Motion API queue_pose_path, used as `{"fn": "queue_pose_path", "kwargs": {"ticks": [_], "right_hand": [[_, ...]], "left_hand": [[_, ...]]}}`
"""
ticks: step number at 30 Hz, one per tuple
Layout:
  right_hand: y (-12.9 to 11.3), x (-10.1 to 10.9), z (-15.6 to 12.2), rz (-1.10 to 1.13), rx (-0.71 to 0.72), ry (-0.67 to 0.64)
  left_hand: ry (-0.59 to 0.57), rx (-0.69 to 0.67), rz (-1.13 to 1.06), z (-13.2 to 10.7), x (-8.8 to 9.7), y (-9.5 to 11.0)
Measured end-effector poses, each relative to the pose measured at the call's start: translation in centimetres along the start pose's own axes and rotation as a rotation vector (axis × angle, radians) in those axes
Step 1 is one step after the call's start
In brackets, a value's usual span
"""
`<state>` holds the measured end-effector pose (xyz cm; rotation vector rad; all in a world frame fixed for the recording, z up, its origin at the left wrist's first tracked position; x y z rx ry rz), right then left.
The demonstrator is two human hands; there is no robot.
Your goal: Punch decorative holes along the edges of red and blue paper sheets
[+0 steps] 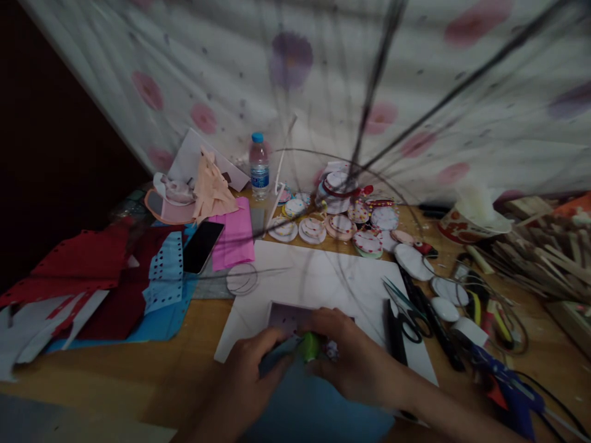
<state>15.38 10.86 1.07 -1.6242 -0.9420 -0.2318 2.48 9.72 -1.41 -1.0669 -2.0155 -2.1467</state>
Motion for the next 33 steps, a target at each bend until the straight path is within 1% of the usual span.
{"fn": "queue_pose_path", "kwargs": {"ticks": [3,6,8,12,14,16,20,24,26,28,30,31,33], "right_hand": [[-0.5,0.1,0.0,0.009,0.030,0.014],[-0.9,-0.1,0.0,0.041,0.049,-0.010],[-0.9,-0.4,0.0,0.039,0.031,-0.016],[-0.3,-1.1,0.4,0.073,-0.027,-0.021],[0.1,-1.4,0.6,0.103,-0.053,-0.025],[0.5,-1.6,0.7,0.128,-0.056,-0.027],[1.0,-1.4,0.9,0.201,-0.069,-0.054],[1.4,-0.6,0.6,0.314,-0.103,-0.119],[1.9,0.0,0.4,0.355,-0.112,-0.113],[2.3,0.6,0.2,0.299,-0.114,-0.075],[2.6,0.9,0.0,0.167,-0.100,-0.040],[2.5,1.0,-0.2,0.114,-0.092,-0.037],[2.3,1.1,-0.6,0.079,-0.094,-0.039]], "left_hand": [[-0.029,0.017,-0.043,-0.1,0.2,0.4],[-0.082,0.012,0.024,0.2,0.2,0.8],[-0.104,-0.017,0.067,0.6,0.0,1.1],[-0.109,-0.100,0.099,1.4,-0.4,1.7],[-0.117,-0.109,0.101,1.6,-0.6,1.7],[-0.121,-0.078,0.100,1.6,-0.7,1.4],[-0.105,0.025,0.066,1.3,-0.3,0.5],[-0.098,0.072,0.015,0.8,0.5,-0.7],[-0.077,0.084,0.029,0.4,1.1,-1.3],[-0.057,0.093,0.045,0.2,1.6,-1.7],[-0.038,0.102,0.056,0.0,1.8,-1.9],[-0.027,0.107,0.062,0.0,1.8,-1.9],[-0.028,0.097,0.063,0.1,1.6,-1.6]]}}
Point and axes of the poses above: each hand's wrist, its own z-axis towards the middle knuckle, its own x-axis out of the back of the hand, y = z × x, the point moved 8 cm from there along z, towards the middle knuckle, and after that the axes turned 13 degrees about -x, right-handed, at the moved point
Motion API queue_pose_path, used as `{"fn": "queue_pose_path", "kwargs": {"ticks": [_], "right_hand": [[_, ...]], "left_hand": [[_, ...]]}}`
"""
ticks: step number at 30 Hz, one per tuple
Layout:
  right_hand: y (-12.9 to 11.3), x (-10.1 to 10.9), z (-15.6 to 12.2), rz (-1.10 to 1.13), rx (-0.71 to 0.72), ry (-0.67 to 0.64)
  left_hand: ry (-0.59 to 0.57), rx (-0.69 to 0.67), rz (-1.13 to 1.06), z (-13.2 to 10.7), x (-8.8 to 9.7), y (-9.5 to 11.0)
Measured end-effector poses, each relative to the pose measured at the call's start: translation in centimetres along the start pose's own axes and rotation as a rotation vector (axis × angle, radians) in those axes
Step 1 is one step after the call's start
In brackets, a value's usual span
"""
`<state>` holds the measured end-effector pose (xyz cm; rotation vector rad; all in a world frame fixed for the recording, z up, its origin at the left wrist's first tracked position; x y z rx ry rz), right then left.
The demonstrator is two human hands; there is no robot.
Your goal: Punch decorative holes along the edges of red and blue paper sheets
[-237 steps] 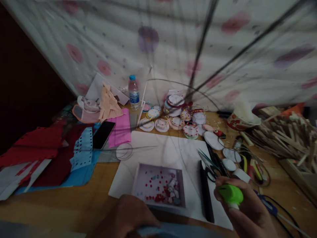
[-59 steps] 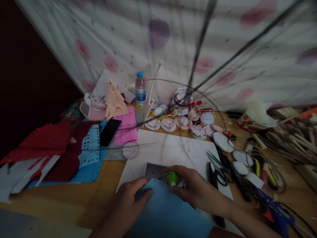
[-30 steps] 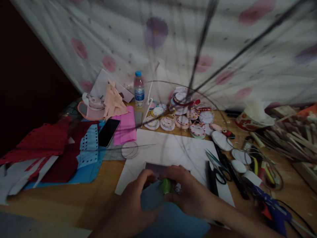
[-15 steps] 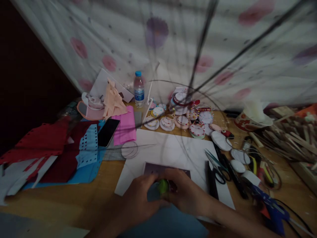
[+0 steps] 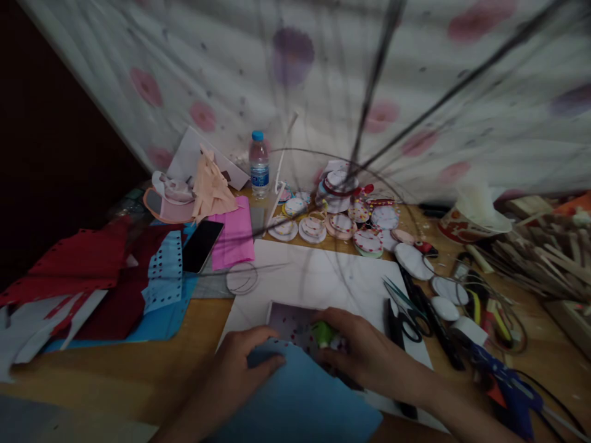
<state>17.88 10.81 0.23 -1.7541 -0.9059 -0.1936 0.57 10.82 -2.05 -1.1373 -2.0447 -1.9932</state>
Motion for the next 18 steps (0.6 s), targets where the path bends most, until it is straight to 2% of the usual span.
{"fn": "queue_pose_path", "kwargs": {"ticks": [4,9,13,18], "right_hand": [[-1.0,0.0,-0.9,-0.037,0.028,0.003],[-2.0,-1.0,-1.1,-0.138,0.118,-0.023],[-1.9,-1.1,-0.8,-0.122,0.104,-0.027],[-2.2,-1.3,-0.5,-0.066,0.054,-0.096]], "left_hand": [[0.010,-0.050,-0.032,0.4,-0.5,1.1],[0.024,-0.096,-0.073,0.7,-1.0,1.9],[0.049,-0.106,-0.123,0.8,-1.1,2.0],[0.091,-0.110,-0.153,0.9,-0.8,2.3]]}}
Point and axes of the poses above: each hand's wrist, its own z-axis towards the middle knuckle, its own x-axis out of the back of the hand, y = z × x, the point moved 8 cm from there along z, towards the middle knuckle, and after that the axes turned 13 degrees about -x, right-handed, at the moved point
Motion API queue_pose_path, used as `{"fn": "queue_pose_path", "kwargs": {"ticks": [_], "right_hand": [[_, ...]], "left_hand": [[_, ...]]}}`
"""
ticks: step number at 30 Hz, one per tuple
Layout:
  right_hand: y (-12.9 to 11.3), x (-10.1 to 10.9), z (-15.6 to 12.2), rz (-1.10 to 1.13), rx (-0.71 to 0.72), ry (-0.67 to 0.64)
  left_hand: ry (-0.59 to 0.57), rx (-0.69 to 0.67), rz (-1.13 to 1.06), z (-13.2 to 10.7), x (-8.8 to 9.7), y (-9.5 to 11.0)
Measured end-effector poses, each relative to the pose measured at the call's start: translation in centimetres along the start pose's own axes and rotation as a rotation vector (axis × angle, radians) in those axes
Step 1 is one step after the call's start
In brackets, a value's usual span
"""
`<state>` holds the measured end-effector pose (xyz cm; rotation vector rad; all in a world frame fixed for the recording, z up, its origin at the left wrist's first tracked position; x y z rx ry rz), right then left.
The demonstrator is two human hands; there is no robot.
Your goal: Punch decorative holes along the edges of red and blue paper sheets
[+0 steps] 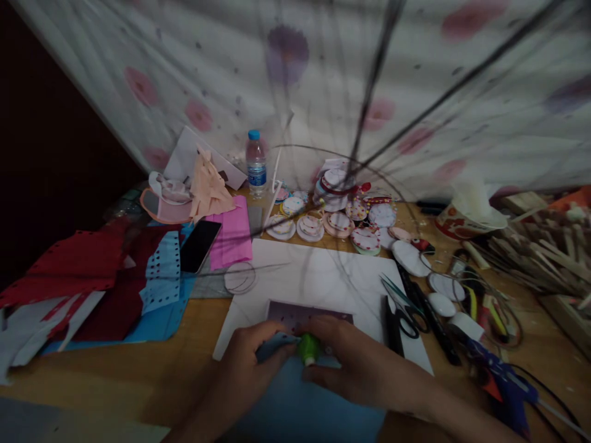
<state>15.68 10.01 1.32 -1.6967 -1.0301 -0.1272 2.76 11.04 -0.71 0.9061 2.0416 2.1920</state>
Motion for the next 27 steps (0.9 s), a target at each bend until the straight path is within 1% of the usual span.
{"fn": "queue_pose_path", "kwargs": {"ticks": [4,9,11,14,17,22,25,27], "right_hand": [[-0.1,0.1,0.5,0.070,-0.052,-0.001],[0.6,-0.4,0.9,0.164,-0.043,-0.019],[0.9,-0.4,1.0,0.187,-0.061,-0.003],[1.1,-0.3,1.1,0.191,-0.114,0.005],[0.9,0.0,1.1,0.132,-0.138,0.029],[0.5,0.4,0.6,0.014,0.009,0.177],[0.6,0.2,0.5,-0.027,0.049,0.204],[0.3,0.2,0.4,-0.038,0.066,0.215]], "left_hand": [[0.017,-0.005,-0.003,0.1,0.2,0.1],[0.021,-0.010,-0.005,0.1,0.4,0.0],[0.010,-0.008,-0.018,0.1,0.3,0.0],[0.003,-0.004,-0.023,0.2,0.2,0.0],[0.015,0.001,-0.017,0.4,0.1,0.0],[0.018,0.002,-0.017,0.4,-0.2,0.0],[0.006,-0.020,-0.014,0.3,-0.3,0.1],[-0.027,-0.028,-0.008,0.2,-0.3,0.2]]}}
Point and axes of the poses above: each hand's wrist, its own z-axis towards the middle knuckle, its own x-axis out of the back of the hand, y = z × x, the point moved 8 cm from there along z, towards the middle knuckle, and after that the axes turned 13 degrees about -x, right-handed, at the moved point
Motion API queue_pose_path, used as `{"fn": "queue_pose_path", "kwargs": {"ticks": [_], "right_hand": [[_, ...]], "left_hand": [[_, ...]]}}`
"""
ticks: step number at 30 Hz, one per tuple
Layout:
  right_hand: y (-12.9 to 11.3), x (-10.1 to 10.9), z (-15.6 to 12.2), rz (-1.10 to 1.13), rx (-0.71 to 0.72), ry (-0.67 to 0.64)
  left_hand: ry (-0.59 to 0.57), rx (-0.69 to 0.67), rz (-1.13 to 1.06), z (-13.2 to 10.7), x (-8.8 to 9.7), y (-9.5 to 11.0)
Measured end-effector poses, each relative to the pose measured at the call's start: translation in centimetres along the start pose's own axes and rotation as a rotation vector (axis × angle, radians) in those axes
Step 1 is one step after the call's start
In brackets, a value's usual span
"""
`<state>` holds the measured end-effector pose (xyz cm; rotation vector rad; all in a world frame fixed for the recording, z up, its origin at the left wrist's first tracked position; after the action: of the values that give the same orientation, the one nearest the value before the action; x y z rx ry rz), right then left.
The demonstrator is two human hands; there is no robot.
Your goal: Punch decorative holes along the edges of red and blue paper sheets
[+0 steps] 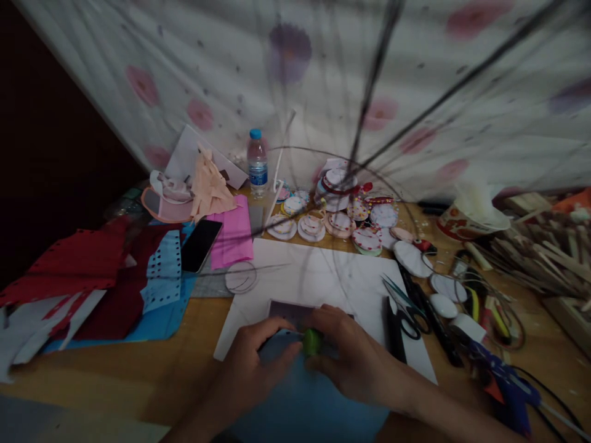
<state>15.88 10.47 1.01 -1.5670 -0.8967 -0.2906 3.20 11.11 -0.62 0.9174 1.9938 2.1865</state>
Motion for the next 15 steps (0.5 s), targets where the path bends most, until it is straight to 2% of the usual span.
{"fn": "queue_pose_path", "kwargs": {"ticks": [6,10,15], "right_hand": [[-0.6,0.3,0.0,-0.040,-0.003,0.012],[-0.5,0.0,0.2,-0.024,-0.010,-0.015],[-0.5,-0.5,0.2,-0.027,0.000,-0.016]], "left_hand": [[-0.110,-0.010,0.027,0.2,0.4,0.5],[-0.195,-0.051,-0.021,0.8,0.0,1.0],[-0.216,-0.046,0.010,1.5,-0.7,1.2]]}}
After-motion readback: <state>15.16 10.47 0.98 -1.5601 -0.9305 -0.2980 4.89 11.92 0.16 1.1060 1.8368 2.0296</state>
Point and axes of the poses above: each hand's wrist, its own z-axis towards the middle knuckle, its own x-axis out of the back of the hand, y = z × x, the point moved 8 cm from there along z, towards the middle knuckle, and after that the axes turned 13 degrees about -x, right-handed, at the moved point
